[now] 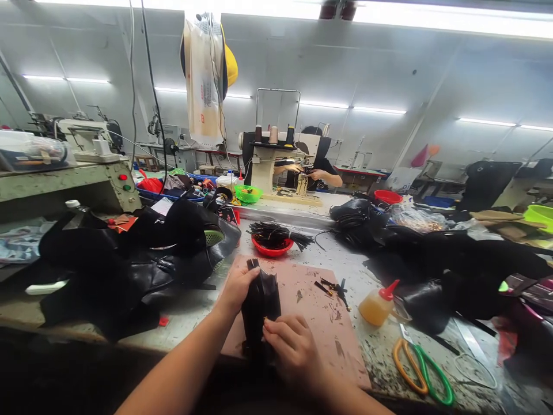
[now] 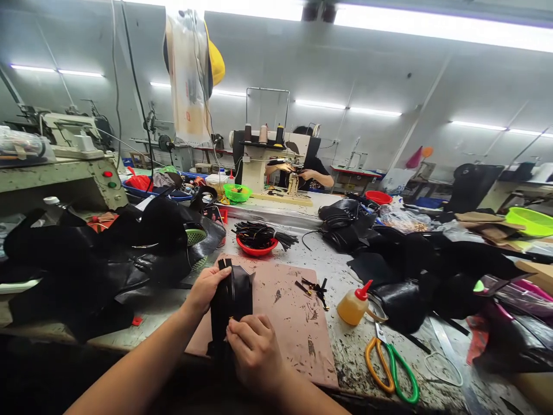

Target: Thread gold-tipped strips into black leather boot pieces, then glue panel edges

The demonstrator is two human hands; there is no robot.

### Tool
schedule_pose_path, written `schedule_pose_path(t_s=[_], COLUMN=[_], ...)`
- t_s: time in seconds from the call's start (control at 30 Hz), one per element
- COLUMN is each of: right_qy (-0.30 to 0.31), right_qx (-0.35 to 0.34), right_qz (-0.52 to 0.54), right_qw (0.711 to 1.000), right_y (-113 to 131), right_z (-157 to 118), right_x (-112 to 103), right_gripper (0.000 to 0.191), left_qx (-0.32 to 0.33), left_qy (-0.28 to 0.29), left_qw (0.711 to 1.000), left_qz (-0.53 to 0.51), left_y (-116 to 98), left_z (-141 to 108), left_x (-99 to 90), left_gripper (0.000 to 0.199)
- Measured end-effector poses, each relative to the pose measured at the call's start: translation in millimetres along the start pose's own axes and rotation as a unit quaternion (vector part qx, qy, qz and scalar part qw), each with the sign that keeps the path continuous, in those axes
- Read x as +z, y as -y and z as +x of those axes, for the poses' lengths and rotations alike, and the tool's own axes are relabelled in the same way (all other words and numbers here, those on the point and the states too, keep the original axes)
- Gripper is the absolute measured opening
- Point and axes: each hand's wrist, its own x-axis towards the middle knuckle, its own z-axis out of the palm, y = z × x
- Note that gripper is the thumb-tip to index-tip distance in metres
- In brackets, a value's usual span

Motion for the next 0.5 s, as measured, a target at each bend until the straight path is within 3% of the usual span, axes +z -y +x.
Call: schedule_pose_path(t_s=[0.27,0.5], right_qy=[0.003,0.004], right_qx=[0.004,-0.008], right_qz=[0.021,0.073], right_qw=[1.0,0.997], right_y=[7.8,13.5], right_z=[-6.2,-19.6], right_x=[-13.4,-14.9], right_gripper=[0.016,0.01], left_qx=[0.1,0.154], left_qy=[-0.088,-0.141], left_qw=[0.989,0.967], left_qz=[0.058,0.147], left_y=[10.4,14.0], left_z=[17.5,30.5], left_x=[5.5,-4.4], left_gripper=[0.031,0.032])
